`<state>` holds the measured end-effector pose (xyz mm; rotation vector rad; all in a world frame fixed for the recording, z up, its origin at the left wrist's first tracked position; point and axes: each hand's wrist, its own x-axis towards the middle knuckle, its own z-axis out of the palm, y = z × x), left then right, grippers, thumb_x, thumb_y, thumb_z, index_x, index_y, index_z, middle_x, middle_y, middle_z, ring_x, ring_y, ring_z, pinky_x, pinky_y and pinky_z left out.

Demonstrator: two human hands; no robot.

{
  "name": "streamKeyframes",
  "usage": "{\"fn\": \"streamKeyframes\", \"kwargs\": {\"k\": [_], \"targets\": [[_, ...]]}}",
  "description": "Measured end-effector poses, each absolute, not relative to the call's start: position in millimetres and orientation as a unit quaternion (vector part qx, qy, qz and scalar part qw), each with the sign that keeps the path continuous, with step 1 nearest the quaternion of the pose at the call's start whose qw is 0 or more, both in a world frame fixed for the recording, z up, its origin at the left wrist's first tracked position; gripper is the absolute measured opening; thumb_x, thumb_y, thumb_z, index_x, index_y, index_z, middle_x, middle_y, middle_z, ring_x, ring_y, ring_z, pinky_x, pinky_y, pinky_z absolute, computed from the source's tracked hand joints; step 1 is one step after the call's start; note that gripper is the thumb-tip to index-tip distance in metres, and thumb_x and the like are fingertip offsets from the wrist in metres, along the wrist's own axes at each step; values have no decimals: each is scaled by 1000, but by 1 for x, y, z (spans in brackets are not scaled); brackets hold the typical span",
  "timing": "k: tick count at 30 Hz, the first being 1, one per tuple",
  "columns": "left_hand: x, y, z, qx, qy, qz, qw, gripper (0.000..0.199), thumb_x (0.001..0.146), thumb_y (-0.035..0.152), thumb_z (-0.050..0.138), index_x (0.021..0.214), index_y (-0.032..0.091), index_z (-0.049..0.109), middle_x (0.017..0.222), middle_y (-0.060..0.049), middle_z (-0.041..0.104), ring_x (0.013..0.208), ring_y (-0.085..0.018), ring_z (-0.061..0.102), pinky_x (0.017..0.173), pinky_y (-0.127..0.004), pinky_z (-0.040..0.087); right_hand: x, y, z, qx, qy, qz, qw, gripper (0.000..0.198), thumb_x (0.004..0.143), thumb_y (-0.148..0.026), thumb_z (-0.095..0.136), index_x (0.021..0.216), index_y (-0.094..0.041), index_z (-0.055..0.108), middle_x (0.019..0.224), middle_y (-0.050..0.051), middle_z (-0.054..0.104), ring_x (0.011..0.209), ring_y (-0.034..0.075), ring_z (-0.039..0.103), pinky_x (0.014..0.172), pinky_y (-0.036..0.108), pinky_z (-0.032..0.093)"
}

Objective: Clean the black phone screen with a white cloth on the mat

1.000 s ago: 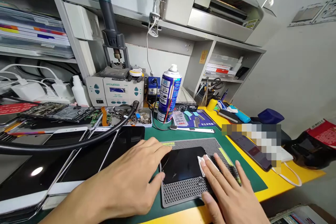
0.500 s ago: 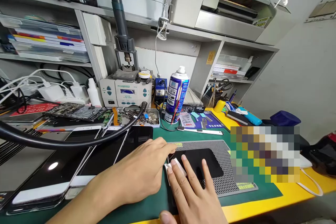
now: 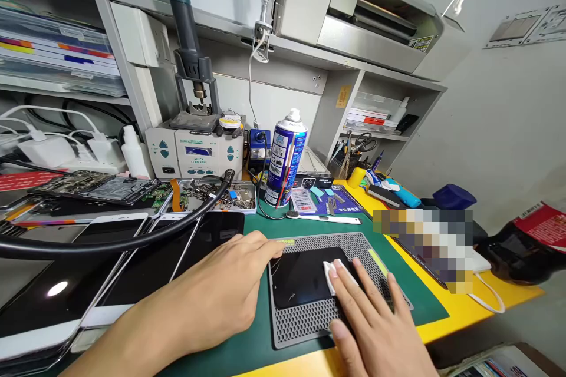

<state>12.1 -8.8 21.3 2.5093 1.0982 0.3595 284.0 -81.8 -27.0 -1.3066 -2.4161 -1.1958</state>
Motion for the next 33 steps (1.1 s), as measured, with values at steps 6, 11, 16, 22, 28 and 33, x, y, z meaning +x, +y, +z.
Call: {"fn": "streamKeyframes", "kwargs": {"k": [6,11,16,22,28,33], "targets": [[12,-9,22,895,387,130,179,60,88,6,39,142,30,52,134,-5,62,123,-25,59,105,-40,48,297,-84,-25,-450,-793,-407,49,49,100,-36,35,128,-11,67,138,9,61,119,40,63,91,60,45],[13,-9,19,893,391,136,178,62,88,6,39,144,31,50,132,-5,62,121,-25,60,105,-41,48,256,-77,-31,-457,-809,-347,130,54,101,-50,40,122,-11,71,133,9,66,120,36,63,122,57,4],[13,-7,16,893,392,135,175,63,86,7,41,145,30,50,137,-6,61,124,-26,59,105,-41,48,205,-74,-49,-464,-801,-281,253,70,104,-59,26,116,-11,75,129,10,68,120,37,63,122,61,-3],[11,-6,14,899,387,128,158,60,88,7,38,143,28,50,135,-6,60,123,-25,58,107,-41,47,225,-69,-35,-452,-824,-278,200,58,103,-57,34,124,-17,71,136,2,64,123,34,61,123,57,-9],[16,-8,23,896,397,103,169,59,88,5,37,141,27,51,134,-6,61,123,-26,58,105,-42,49,285,-70,-18,-473,-815,-329,68,49,102,-38,39,133,-8,62,141,10,57,121,42,62,89,69,52],[19,-10,27,896,403,88,165,59,86,4,38,138,25,54,131,-9,62,123,-29,58,102,-44,50,289,-66,-16,-485,-808,-331,50,50,103,-38,38,134,-7,62,142,12,55,124,43,59,86,70,56]]}}
